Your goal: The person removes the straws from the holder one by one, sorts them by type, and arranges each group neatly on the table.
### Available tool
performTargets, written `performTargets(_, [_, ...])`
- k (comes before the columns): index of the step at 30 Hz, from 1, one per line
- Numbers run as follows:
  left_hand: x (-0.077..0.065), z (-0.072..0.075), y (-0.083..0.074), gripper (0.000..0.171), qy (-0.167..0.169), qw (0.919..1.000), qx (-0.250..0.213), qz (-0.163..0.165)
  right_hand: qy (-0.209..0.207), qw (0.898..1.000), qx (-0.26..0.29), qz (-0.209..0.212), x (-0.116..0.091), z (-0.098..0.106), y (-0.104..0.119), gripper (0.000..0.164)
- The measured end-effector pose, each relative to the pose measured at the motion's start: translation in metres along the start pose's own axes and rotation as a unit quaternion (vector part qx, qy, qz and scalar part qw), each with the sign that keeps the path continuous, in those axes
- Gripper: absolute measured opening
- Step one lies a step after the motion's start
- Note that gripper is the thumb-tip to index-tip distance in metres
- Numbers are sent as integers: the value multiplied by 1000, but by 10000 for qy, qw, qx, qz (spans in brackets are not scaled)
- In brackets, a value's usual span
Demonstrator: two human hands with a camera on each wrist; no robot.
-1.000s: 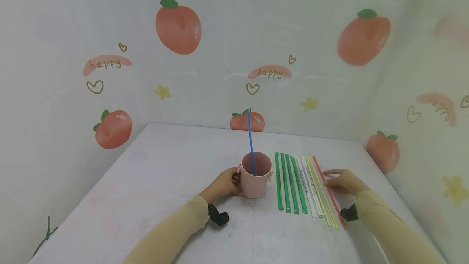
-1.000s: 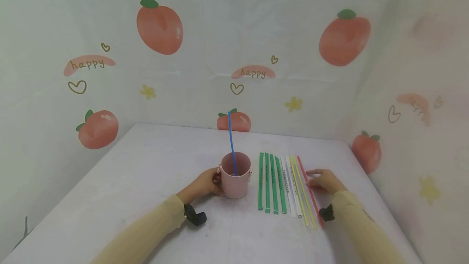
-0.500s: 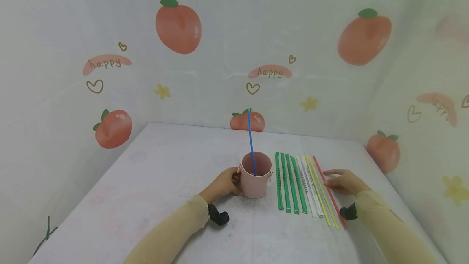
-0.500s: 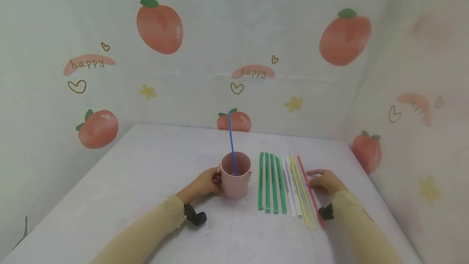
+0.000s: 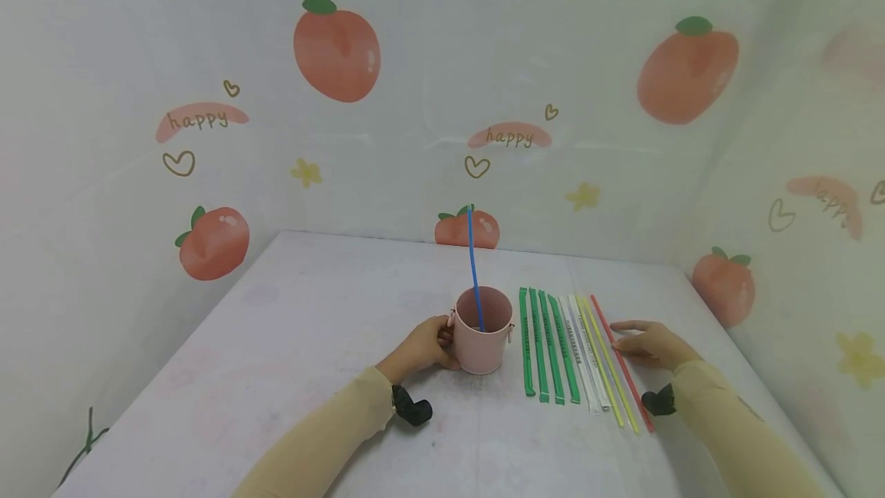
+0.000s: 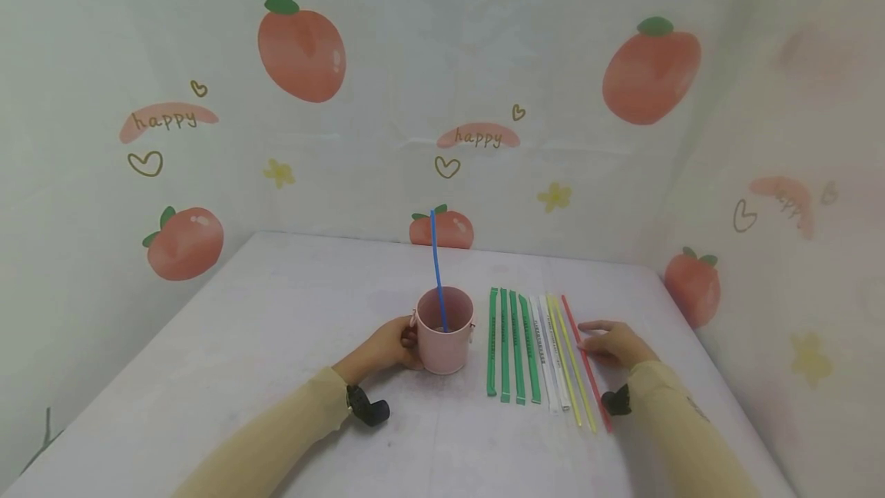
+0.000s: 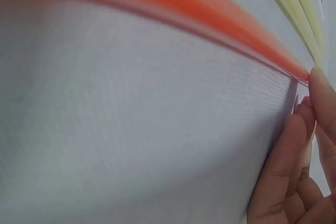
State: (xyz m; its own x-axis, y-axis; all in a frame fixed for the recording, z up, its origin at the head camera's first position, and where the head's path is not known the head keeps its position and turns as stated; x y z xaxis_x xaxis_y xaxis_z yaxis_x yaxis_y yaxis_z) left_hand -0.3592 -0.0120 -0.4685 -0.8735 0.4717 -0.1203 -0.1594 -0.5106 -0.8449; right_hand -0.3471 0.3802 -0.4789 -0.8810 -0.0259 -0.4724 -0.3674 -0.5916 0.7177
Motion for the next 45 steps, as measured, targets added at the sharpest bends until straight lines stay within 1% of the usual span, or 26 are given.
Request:
performTargets(6, [-1, 0, 0, 60, 2, 10000, -51, 68, 211, 9986, 402, 288, -3, -3, 5, 73])
performTargets(9, [-1, -1, 0, 58, 22, 10000, -27, 48, 192, 9988, 402, 211, -2, -3, 4, 75])
performTargets(14, [-1, -1, -1, 58, 29, 10000, -14, 13, 115, 9997, 217, 46, 0, -1, 1, 79])
performTargets(19, [-1, -1, -1, 58, 16, 10000, -5, 2, 171, 9994, 231, 189, -2, -3, 3, 76])
performTargets(22, [-1, -1, 1, 59, -6, 10000, -26, 79, 206, 9996, 100, 156, -4, -4, 5, 73])
performTargets(26, [-1, -2, 2, 59, -5, 9999, -43, 105, 328, 9992, -206, 22, -4, -5, 13, 69])
performTargets(28, [-1, -2, 2, 58, 6, 9999, -47, 100, 375, 9989, -256, 96, -3, -3, 21, 67])
performTargets(31, [-1, -2, 2, 56, 21, 10000, -55, 61, 366, 9984, -229, 375, -4, 0, 41, 68])
performTargets(33, [0, -1, 2, 55, 28, 10000, -48, 27, 357, 9972, 25, 650, -4, 1, 58, 69])
performTargets(36, [0, -1, 1, 55, 40, 10000, -47, 9, 378, 9929, 262, 1093, -7, 0, 91, 73])
performTargets(39, [0, -1, 0, 55, 48, 10000, -33, 0, 481, 9843, 574, 1601, -11, -5, 127, 73])
performTargets(41, [0, -1, 0, 56, 59, 10000, -49, -12, 551, 9765, 753, 1940, -16, -10, 150, 70])
performTargets(45, [1, -1, 0, 56, 78, 9999, -70, -38, 678, 9629, 1043, 2393, -22, -25, 187, 65])
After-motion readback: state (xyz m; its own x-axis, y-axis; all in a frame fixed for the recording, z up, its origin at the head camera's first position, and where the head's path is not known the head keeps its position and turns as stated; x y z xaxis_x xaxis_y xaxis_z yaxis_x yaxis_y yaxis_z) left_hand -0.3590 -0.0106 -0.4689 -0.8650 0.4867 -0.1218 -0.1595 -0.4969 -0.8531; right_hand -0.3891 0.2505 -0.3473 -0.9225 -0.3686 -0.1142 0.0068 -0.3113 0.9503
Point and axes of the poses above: each hand's wrist, its own x-axis towards the middle knuckle, its own z-axis out of the back of the hand, y = z × x, the point moved 10 cm from there along x, towards the middle knuckle, and after that the axes turned 6 degrees about y, right-handed, at the moved point
